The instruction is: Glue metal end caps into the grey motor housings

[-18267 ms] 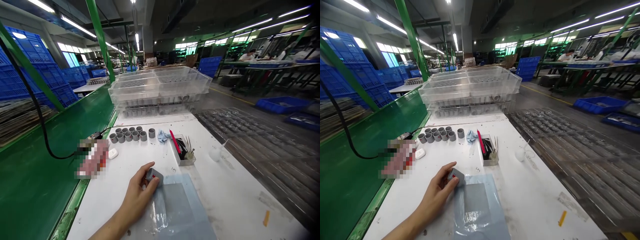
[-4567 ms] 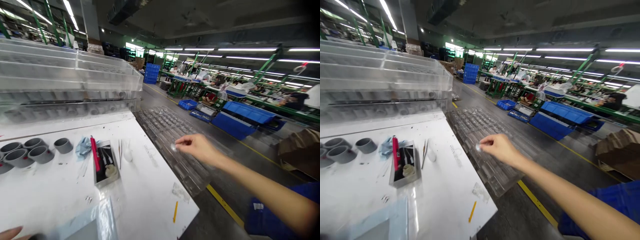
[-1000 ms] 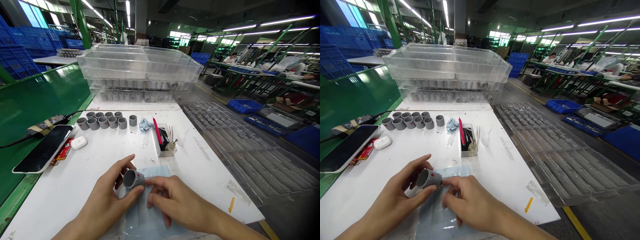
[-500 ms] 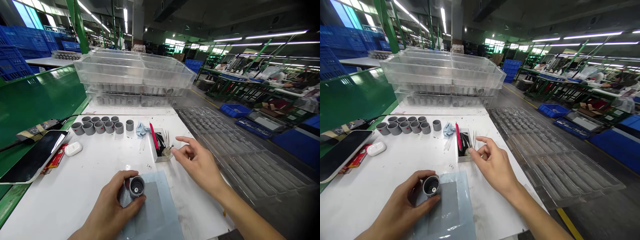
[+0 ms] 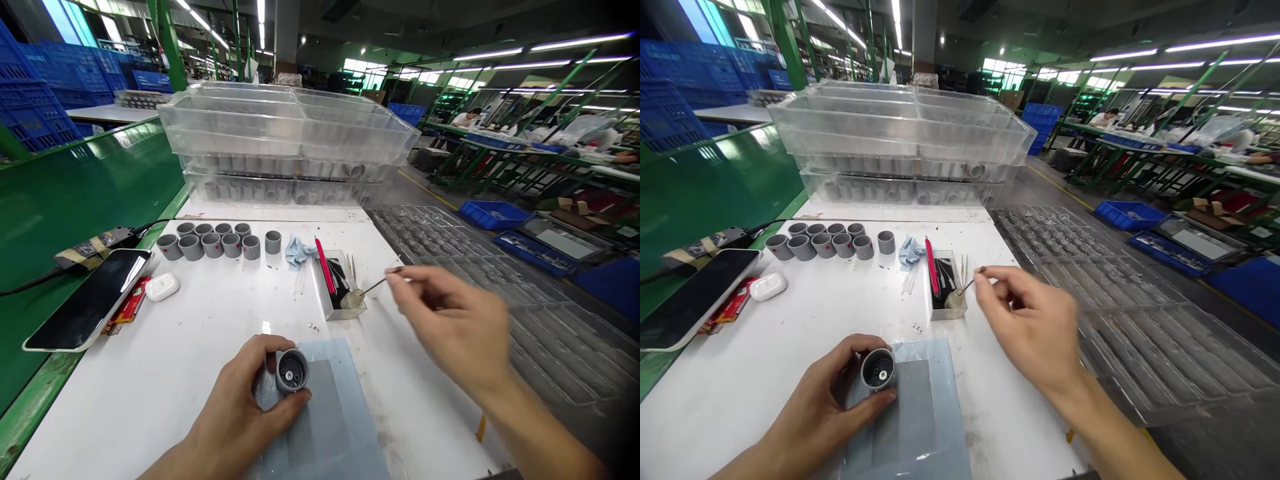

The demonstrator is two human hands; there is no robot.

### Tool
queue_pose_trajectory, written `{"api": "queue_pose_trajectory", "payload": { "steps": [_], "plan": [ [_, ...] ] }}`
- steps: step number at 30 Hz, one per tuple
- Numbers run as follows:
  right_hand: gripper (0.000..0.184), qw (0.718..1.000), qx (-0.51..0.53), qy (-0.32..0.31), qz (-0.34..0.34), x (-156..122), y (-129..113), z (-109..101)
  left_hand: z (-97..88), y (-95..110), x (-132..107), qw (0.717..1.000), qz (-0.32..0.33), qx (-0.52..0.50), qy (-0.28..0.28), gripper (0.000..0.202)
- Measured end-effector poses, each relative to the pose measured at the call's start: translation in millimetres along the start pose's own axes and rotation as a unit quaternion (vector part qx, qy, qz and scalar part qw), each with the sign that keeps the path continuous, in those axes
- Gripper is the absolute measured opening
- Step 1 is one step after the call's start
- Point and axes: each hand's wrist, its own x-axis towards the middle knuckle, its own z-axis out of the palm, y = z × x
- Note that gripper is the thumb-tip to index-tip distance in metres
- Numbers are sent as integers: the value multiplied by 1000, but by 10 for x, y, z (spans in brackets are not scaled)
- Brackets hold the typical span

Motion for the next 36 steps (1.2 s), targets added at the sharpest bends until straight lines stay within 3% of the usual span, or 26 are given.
{"api": "queue_pose_trajectory", "payload": {
  "steps": [3,5,10,13,17,21,25,29,36],
  "plan": [
    [6,991,25,126,-21,-53,-143,-91,-10,30,11,1000,-10,-8,-2,29],
    [12,989,57,137,-26,-129,-278,-109,-8,32,16,1000,-19,-11,1,29],
    [17,981,186,-42,-44,-359,-621,86,6,-13,16,1000,-21,-19,12,31],
    [14,967,220,-112,-70,-437,-703,284,14,-30,22,999,-1,-32,11,31],
    [11,959,228,-141,-91,-495,-656,453,28,-24,34,999,22,-39,2,30],
    [10,959,218,-146,-105,-525,-576,496,31,-27,39,999,24,-43,10,33],
    [9,966,190,-130,-118,-524,-578,471,16,-67,26,999,24,-38,1,38],
    [11,974,185,-100,-84,-490,-606,326,9,-73,6,1000,17,-23,0,39],
    [16,991,98,86,-33,-218,-198,6,18,-25,6,999,36,9,14,37]
  ]
}}
